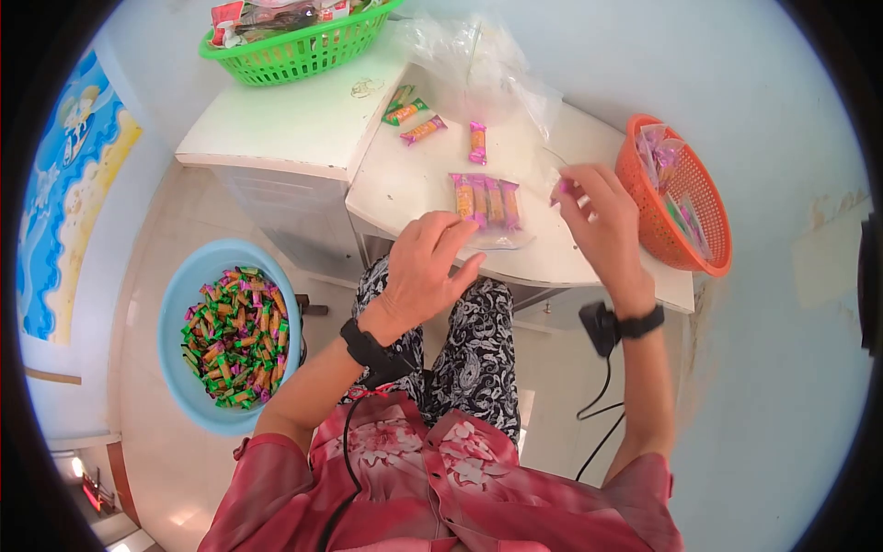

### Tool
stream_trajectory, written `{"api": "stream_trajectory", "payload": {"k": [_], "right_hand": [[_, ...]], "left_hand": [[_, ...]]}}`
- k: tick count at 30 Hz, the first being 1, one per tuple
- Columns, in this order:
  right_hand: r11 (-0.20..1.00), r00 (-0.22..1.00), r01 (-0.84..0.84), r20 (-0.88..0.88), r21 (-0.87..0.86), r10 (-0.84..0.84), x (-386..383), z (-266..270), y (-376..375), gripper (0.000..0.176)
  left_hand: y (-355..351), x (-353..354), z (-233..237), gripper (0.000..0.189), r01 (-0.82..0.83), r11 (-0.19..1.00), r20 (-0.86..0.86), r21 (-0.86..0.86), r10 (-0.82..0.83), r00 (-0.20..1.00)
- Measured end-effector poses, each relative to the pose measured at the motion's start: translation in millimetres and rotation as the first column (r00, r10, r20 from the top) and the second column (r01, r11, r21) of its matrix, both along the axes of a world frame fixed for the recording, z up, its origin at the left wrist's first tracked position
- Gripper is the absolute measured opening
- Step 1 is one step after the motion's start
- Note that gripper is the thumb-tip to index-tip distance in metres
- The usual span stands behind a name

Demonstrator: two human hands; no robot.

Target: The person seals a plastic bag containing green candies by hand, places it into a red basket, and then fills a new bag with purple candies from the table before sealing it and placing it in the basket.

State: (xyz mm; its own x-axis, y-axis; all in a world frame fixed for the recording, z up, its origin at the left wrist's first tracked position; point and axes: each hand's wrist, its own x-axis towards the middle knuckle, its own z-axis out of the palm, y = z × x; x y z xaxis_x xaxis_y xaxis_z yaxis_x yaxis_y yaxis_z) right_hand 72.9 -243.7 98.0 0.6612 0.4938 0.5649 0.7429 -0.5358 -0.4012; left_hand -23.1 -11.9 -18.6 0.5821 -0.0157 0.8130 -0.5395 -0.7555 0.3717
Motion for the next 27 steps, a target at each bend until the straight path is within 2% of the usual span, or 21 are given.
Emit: {"api": "stream_trajectory", "payload": {"k": [3,6,10,12,16,20,23,27], "right_hand": [[0.947,0.990,0.106,-0.121,0.304,-0.072,-53,-21,-17,0.028],[0.805,0.937,0.195,-0.348,0.561,0.015,-95,-61,-26,0.031],[0.682,0.885,0.230,-0.441,0.694,0.150,-133,-103,-16,0.034],[0.649,0.888,0.202,-0.417,0.734,0.195,-137,-111,-2,0.033],[0.759,0.954,0.150,-0.295,0.634,0.057,-130,-111,13,0.033],[0.798,0.992,0.122,-0.106,0.590,-0.073,-113,-124,29,0.036],[0.811,0.981,0.196,-0.107,0.551,-0.164,-102,-126,40,0.036],[0.814,0.977,0.194,-0.029,0.547,-0.213,-82,-133,57,0.033]], "left_hand": [[1,3,3,0.042,-0.021,0.999,-0.008,0.040,0.021,1.000],[3,7,4,0.035,0.000,0.998,-0.020,0.055,0.001,1.000],[1,9,6,0.022,0.034,0.999,-0.064,0.020,-0.033,0.997],[-2,9,8,0.018,0.045,0.999,-0.092,-0.017,-0.046,0.995],[-5,10,11,0.015,0.041,0.998,-0.117,-0.039,-0.045,0.992],[-8,10,11,0.013,0.031,0.998,-0.132,-0.055,-0.038,0.990],[-13,9,14,0.011,0.036,0.990,-0.144,-0.135,-0.056,0.988],[-13,10,12,0.010,0.027,0.990,-0.150,-0.137,-0.047,0.988]]}}
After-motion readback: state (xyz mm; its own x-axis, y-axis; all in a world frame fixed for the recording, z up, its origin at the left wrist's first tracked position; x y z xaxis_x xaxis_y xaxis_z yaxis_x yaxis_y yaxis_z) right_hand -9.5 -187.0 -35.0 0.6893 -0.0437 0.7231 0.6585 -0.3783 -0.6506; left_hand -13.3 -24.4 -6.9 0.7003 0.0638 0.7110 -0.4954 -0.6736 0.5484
